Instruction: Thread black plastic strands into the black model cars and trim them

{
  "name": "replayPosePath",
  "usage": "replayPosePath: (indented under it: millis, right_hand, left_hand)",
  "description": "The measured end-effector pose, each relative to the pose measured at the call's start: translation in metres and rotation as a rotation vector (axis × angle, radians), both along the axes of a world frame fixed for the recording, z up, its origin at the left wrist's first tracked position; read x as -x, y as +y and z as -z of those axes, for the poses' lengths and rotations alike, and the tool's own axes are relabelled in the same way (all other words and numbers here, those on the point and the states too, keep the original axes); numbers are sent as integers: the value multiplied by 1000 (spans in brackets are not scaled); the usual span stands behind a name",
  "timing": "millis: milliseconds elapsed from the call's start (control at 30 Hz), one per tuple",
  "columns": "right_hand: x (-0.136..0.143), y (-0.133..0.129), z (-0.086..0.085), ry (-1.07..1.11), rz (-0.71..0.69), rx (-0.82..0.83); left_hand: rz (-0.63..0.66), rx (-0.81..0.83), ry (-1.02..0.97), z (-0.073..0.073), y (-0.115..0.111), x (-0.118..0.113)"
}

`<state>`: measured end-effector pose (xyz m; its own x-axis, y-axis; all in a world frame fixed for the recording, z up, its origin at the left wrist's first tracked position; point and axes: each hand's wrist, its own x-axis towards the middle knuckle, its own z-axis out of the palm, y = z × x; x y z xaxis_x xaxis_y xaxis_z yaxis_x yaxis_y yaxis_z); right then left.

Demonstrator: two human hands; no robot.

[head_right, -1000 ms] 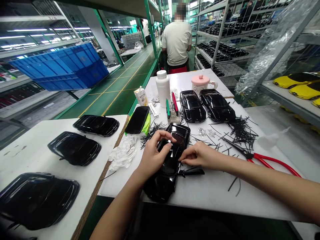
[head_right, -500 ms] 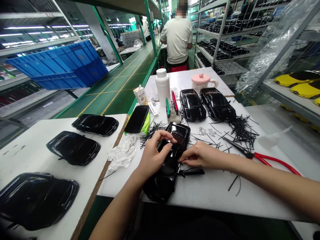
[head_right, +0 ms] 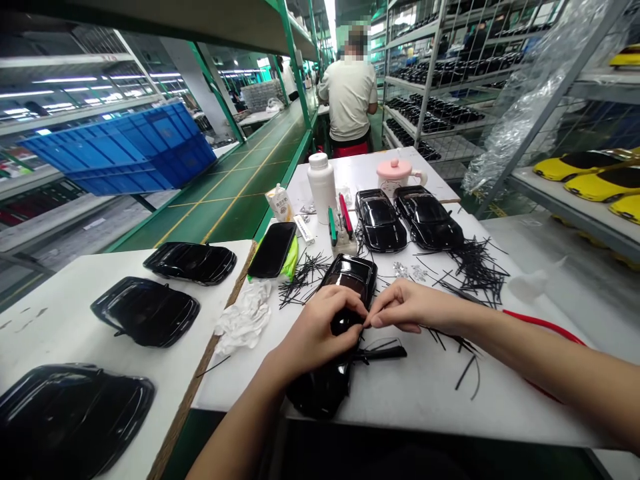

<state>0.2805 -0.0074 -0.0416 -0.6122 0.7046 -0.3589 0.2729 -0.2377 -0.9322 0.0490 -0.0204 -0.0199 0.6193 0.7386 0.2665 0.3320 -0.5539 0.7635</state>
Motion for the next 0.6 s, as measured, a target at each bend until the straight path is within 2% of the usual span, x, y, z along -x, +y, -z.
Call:
replayPosePath:
  millis: [333, 600]
  right_hand:
    - [-4, -7, 6, 74, 90, 68]
    - [-3, -9, 9, 61, 106, 29]
  left_hand:
    - [3, 40, -3, 0, 3, 2]
    - [-2, 46, -7, 2, 4, 0]
